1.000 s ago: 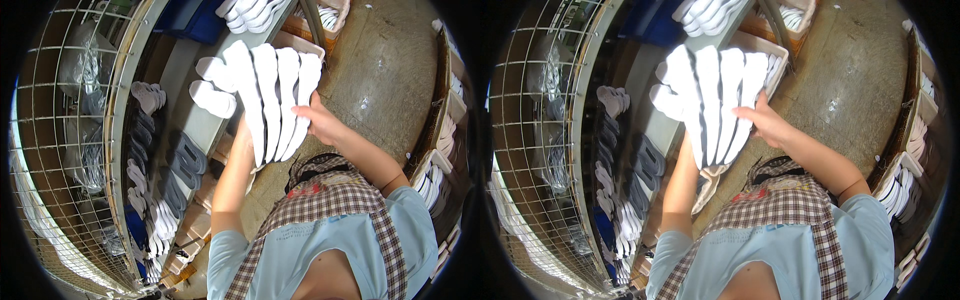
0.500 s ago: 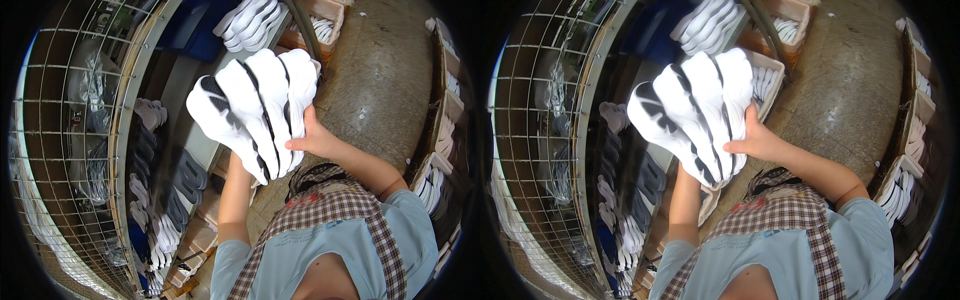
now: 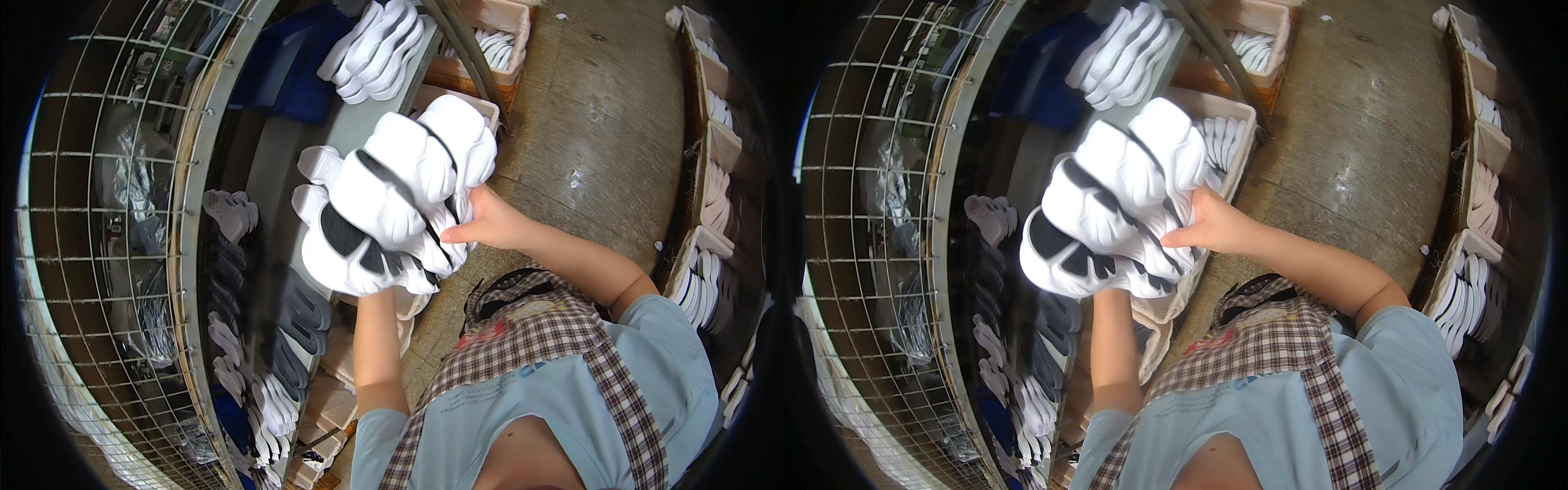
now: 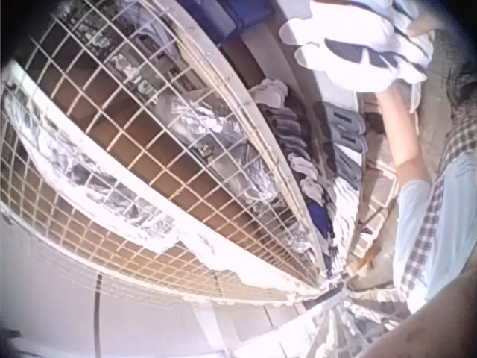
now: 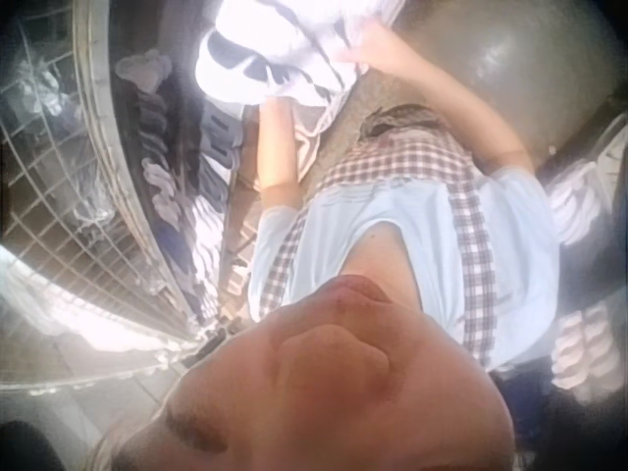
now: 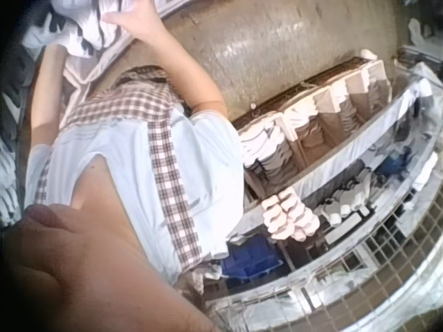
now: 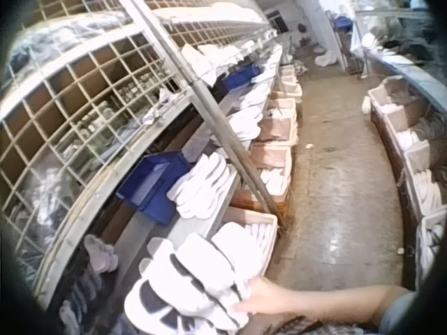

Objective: The person picks up white and gray slippers from shelves, inspects them by turning them over, and places them into bins or a sack. The person handles multiple slippers one at a time, moving between different shelf sections and storage containers.

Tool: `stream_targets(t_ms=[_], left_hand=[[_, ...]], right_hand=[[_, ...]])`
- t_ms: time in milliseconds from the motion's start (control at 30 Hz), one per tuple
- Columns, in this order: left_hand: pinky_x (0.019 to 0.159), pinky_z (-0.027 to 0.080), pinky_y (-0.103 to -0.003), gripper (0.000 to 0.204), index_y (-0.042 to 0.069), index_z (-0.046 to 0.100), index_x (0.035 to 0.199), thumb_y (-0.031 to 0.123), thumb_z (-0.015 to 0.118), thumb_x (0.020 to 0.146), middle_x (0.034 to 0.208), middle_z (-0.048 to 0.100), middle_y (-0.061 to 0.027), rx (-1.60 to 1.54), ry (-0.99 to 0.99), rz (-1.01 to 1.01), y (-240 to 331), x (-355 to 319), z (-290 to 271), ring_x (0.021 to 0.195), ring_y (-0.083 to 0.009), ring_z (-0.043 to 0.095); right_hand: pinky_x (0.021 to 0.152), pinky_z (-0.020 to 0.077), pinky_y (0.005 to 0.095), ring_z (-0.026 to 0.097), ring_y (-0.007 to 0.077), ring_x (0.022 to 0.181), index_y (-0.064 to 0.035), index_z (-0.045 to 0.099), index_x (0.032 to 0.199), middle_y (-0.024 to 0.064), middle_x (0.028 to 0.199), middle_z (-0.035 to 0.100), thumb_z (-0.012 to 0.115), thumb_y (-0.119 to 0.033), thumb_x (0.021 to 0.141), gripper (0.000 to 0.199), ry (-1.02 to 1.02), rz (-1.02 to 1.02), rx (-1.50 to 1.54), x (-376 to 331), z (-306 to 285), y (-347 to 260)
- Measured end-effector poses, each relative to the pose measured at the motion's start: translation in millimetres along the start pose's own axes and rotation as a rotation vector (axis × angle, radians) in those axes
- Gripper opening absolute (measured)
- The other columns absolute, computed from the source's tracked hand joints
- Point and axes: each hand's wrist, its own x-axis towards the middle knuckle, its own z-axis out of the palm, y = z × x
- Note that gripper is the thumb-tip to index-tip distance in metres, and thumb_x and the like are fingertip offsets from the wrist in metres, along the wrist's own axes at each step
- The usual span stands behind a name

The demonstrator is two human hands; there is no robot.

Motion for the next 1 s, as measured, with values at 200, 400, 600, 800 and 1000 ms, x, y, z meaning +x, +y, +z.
stream_targets(t_ms=[200, 400, 600, 800, 1000], left_hand=[[0.088, 0.049, -0.034, 0.043, -0.005, 0.043, 0.125, 0.022, 0.043, 0.092, 0.117, 0.055, -0.0169, -0.079, 0.0, -0.017, -15.0, -13.9, -6.0, 0.104, -0.0265, 0.057], [0.089, 0.048, -0.035, 0.043, -0.005, 0.043, 0.125, 0.021, 0.044, 0.091, 0.117, 0.055, -0.0172, -0.193, 0.009, -0.024, -43.2, -34.7, -10.5, 0.104, -0.0269, 0.057], [0.089, 0.048, -0.036, 0.043, -0.005, 0.043, 0.125, 0.02, 0.045, 0.09, 0.117, 0.055, -0.0175, -0.282, 0.031, -0.004, -69.2, -41.0, -16.3, 0.105, -0.0272, 0.057], [0.09, 0.048, -0.037, 0.043, -0.006, 0.044, 0.124, 0.019, 0.046, 0.089, 0.118, 0.055, -0.0178, -0.295, 0.016, -0.001, -40.3, -49.9, -15.5, 0.105, -0.0276, 0.057], [0.093, 0.045, -0.041, 0.051, -0.003, 0.036, 0.131, 0.012, 0.046, 0.083, 0.121, 0.052, -0.0198, -0.287, 0.01, -0.105, -23.5, -55.5, -7.8, 0.108, -0.0313, 0.055]], right_hand=[[0.11, 0.0035, 0.0436, 0.023, 0.035, 0.131, -0.001, 0.037, 0.132, 0.022, 0.132, 0.039, 0.076, -0.02, 0.065, 0.08, 0.006, -0.02, -0.205, 10.6, -14.3, 11.2], [0.109, 0.0198, 0.0426, 0.027, 0.0318, 0.131, -0.007, 0.026, 0.139, 0.0147, 0.141, 0.03, 0.077, -0.028, 0.065, 0.092, 0.007, -0.245, -0.503, 29.7, -28.8, 17.3], [0.1, 0.0316, 0.0403, 0.039, 0.028, 0.123, -0.0153, 0.042, 0.133, 0.0117, 0.133, 0.042, 0.058, -0.009, 0.081, 0.054, -0.037, -0.781, -1.032, 47.0, -52.5, -11.1], [0.094, 0.0424, 0.0307, 0.051, 0.0239, 0.111, -0.0168, 0.051, 0.129, 0.011, 0.126, 0.049, 0.05, -0.002, 0.085, 0.047, -0.26, -0.321, -0.539, 16.9, -71.8, -13.1], [0.098, 0.0391, 0.0304, 0.049, 0.0209, 0.114, -0.0058, 0.051, 0.127, 0.0139, 0.129, 0.048, 0.038, -0.004, 0.081, 0.048, -0.068, 0.177, 0.187, -18.9, -61.7, 8.2]])
